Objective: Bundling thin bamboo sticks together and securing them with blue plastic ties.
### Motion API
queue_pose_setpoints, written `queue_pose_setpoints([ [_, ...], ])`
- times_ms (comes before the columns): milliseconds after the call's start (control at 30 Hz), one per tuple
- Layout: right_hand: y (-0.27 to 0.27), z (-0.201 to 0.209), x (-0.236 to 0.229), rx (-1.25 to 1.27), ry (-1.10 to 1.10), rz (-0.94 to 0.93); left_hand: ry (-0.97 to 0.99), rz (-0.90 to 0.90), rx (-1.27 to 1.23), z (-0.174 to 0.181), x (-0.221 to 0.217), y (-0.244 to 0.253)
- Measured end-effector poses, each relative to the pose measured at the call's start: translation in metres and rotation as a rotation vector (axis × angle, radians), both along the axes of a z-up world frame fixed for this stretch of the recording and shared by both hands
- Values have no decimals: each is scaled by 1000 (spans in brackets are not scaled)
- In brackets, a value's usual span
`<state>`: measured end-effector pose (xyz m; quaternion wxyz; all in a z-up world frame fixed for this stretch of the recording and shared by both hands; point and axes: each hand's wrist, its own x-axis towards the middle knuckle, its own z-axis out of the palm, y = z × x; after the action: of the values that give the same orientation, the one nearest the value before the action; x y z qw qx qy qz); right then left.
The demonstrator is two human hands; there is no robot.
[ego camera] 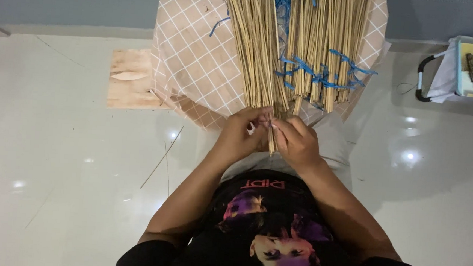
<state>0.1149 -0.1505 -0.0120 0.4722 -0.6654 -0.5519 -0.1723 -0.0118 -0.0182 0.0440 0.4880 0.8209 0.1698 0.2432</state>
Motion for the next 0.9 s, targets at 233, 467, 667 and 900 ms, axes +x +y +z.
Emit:
queue_pose_setpoints([
  [233,2,3,2,60,71,65,-105,-98,-127,-31,8,8],
  [467,3,3,8,120,71,101,-20,-41,581,-6,1,7],
  [667,-10,12,12,130,314,41,-103,-83,888,-2,-5,28],
  [900,-9,-2,3,205,591,47,-152,-62,926,1,-6,30],
])
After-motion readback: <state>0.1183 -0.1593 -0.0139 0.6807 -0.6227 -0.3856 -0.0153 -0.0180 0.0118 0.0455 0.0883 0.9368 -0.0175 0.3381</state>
